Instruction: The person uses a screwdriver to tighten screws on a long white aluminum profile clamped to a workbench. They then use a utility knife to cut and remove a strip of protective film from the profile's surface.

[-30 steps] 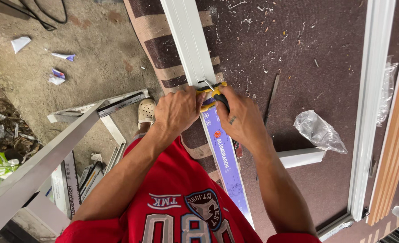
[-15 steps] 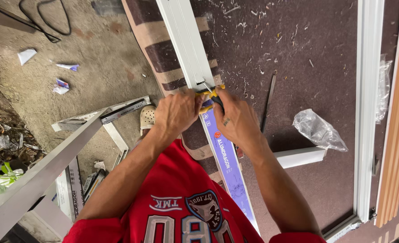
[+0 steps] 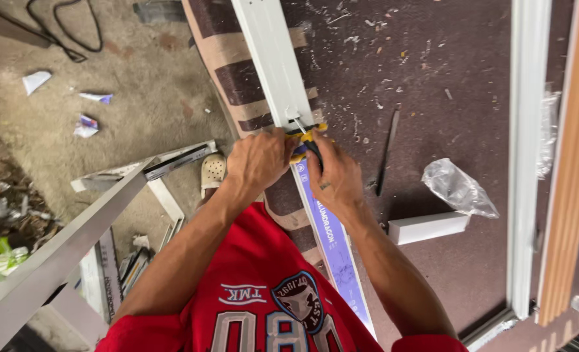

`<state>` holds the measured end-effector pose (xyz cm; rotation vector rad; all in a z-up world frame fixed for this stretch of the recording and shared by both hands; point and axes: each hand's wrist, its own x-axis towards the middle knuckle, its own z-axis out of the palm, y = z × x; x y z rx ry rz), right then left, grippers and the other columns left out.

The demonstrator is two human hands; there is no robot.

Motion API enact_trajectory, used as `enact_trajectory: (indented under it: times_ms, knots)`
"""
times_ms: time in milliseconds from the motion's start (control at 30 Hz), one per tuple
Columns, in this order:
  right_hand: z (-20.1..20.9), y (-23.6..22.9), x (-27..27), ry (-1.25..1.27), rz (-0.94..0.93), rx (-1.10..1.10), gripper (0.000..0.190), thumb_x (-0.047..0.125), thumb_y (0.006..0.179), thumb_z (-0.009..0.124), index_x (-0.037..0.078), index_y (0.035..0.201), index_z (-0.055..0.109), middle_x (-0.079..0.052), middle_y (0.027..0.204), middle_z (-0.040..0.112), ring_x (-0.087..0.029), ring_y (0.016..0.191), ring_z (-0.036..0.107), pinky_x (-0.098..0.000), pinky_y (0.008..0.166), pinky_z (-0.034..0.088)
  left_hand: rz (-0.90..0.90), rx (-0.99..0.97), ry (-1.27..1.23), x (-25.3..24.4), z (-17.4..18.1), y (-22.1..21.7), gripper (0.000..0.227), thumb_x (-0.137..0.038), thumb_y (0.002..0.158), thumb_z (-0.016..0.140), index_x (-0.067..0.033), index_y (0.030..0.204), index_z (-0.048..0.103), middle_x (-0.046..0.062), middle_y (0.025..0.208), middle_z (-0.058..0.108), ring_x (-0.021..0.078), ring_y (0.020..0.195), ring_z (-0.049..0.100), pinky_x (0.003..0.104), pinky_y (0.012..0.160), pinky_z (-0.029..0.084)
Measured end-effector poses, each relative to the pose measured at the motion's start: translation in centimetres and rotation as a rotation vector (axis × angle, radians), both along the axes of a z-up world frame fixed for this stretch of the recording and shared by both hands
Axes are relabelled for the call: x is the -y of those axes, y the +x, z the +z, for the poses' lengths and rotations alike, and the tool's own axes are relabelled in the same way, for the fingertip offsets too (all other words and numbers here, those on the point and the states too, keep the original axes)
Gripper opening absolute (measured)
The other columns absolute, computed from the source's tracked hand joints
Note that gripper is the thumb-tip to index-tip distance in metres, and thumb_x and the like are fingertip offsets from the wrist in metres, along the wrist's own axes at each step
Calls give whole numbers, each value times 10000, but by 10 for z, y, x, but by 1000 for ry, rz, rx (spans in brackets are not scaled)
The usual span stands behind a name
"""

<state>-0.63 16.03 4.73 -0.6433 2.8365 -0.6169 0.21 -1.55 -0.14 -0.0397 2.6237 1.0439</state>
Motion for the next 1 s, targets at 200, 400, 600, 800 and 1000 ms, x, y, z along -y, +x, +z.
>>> enact_trajectory:
  times_ms: [200,400,600,800,1000]
  knots:
    - [33,-22,19,116,22,180,307,136,985,602,10,1263,564,-232,796,716,-408,726,732,-522,664,572,-38,170,11,11,15,-8,541,-506,1055,443,-42,921,686,149,675,687,342,588,725,476,496,580]
    - [41,-28,26,195,26,228,204,150,996,596,24,1147,542,-205,712,699,-393,659,721,-522,604,559,-1,114,8,9,13,-9,520,-499,1060,443,-58,922,683,151,621,680,349,565,705,475,491,565]
    - [7,-8,12,128,-39,142,346,153,1008,597,12,1317,530,-241,870,714,-385,704,740,-485,596,587,-62,202,17,7,8,-13,510,-487,1073,420,-51,934,646,130,614,676,313,523,707,452,459,570]
    - [12,-1,9,36,-9,32,377,156,995,605,8,1337,547,-251,911,715,-434,765,728,-523,634,572,-17,23,1,6,5,-5,513,-494,1057,448,-65,907,685,132,619,670,333,536,686,460,461,545]
    - [49,-32,29,258,-23,270,247,178,1000,599,57,1215,581,-216,749,707,-440,734,718,-564,668,553,-35,118,-25,13,14,-13,544,-506,1071,407,-54,939,679,143,618,676,335,542,703,466,468,552]
